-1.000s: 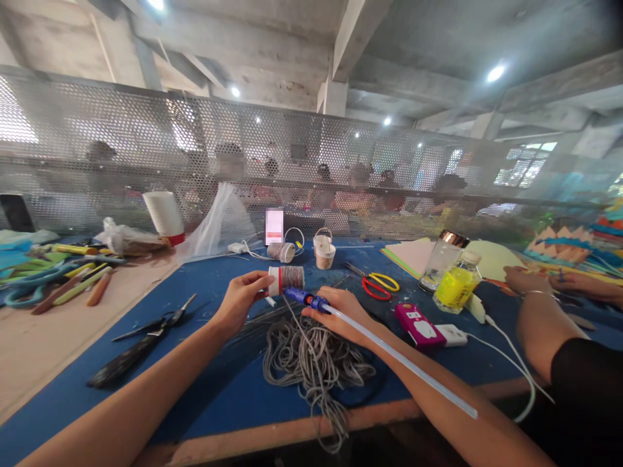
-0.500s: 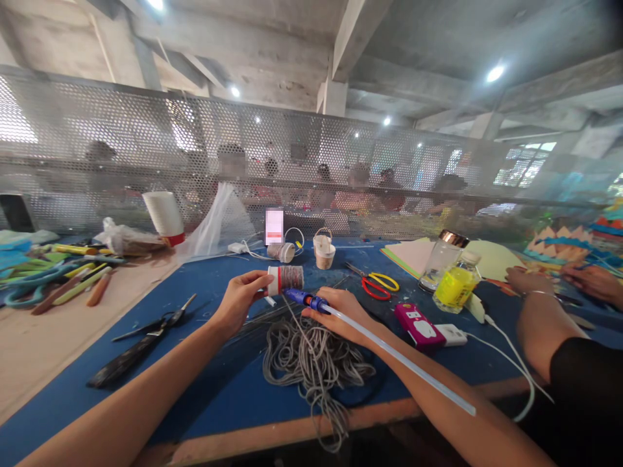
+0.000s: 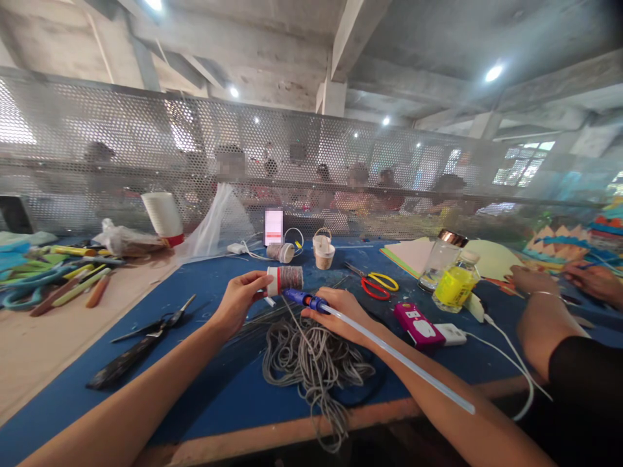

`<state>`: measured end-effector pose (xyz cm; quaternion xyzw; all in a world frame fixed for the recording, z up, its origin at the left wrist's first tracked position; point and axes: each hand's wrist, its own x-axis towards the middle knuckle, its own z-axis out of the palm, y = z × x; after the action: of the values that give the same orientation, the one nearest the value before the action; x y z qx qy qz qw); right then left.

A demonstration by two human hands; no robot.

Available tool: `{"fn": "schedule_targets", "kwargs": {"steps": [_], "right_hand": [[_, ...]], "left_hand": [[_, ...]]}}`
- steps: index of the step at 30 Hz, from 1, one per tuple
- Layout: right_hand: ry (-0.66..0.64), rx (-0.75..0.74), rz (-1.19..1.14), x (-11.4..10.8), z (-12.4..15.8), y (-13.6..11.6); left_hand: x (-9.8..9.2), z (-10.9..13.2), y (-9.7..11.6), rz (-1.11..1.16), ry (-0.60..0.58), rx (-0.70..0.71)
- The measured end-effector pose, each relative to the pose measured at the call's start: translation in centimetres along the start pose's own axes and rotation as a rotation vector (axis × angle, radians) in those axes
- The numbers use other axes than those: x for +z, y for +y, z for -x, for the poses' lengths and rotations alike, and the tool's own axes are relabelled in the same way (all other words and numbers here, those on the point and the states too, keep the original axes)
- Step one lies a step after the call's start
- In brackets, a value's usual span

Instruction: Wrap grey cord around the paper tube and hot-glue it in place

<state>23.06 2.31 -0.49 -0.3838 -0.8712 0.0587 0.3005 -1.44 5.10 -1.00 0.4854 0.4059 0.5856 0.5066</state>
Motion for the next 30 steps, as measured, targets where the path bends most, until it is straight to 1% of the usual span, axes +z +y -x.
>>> {"fn": "schedule_targets", "kwargs": {"steps": [7,14,17,23,25,30], "right_hand": [[0.026,0.016,-0.027,-0.1,-0.1,0.0],[0.118,0.045,-0.079,0.1,-0.3,0.4],[0.136,0.071,-0.15,0.1,-0.3,0.4],[0.094,0.151,-0.361,-0.2,-0.1,0.2],[0.137,0.169,-0.389,-0.3,-0.3,0.4],[0.348,0.212,-0.303,-0.9,-1.0,1.7]], "left_hand": [[0.2,0.2,0.2,-0.017,-0.006,-0.006],[0.3,0.3,0.3,-0.024,-0.034,-0.017],[0.3,0.4,0.3,-0.035,-0.044,-0.02],[0.1,0.2,-0.1,-0.005,-0.049,-0.051],[0.1,0.2,-0.3,0.017,-0.049,-0.068],[0.0,-0.1,-0.5,0.062,-0.039,-0.102]]}}
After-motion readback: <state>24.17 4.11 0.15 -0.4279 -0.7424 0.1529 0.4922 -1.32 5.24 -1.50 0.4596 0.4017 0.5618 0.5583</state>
